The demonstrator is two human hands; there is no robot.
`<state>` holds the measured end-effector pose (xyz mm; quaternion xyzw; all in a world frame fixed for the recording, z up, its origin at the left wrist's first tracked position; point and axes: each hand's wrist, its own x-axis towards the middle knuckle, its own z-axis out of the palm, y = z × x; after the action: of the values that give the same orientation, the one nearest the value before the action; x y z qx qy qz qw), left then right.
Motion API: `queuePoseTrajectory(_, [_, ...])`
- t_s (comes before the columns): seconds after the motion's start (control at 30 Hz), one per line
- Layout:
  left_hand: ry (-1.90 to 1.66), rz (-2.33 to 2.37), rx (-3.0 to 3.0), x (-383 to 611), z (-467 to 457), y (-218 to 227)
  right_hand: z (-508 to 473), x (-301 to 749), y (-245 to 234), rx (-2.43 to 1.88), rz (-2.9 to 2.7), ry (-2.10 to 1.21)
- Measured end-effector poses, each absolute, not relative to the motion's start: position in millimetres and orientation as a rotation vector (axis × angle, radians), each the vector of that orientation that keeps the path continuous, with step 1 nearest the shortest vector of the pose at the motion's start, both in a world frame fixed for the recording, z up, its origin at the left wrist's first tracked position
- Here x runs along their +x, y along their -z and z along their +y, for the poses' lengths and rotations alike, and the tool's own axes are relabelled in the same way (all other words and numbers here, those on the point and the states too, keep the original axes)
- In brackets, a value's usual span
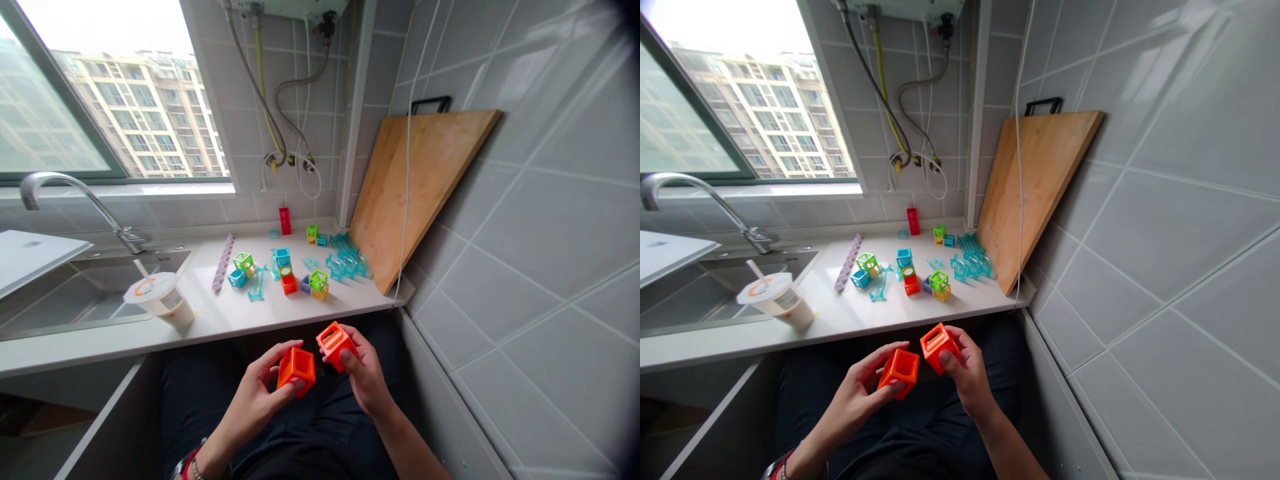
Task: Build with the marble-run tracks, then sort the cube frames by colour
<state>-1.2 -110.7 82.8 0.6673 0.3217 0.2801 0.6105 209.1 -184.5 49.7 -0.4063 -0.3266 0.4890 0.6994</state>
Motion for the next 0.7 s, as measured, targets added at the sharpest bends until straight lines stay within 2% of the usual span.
queuePoseTrajectory(0.3, [-0.877,0.626,1.685,-7.3,-143.4,-98.5,-203.8,175.3,-42.5,-0.599,-0.446,-1.356])
queuePoseTrajectory(0.7, [-0.918,0.609,1.784,-26.6,-142.2,-97.9,-205.8,166.6,-54.9,-0.73,-0.814,-1.222])
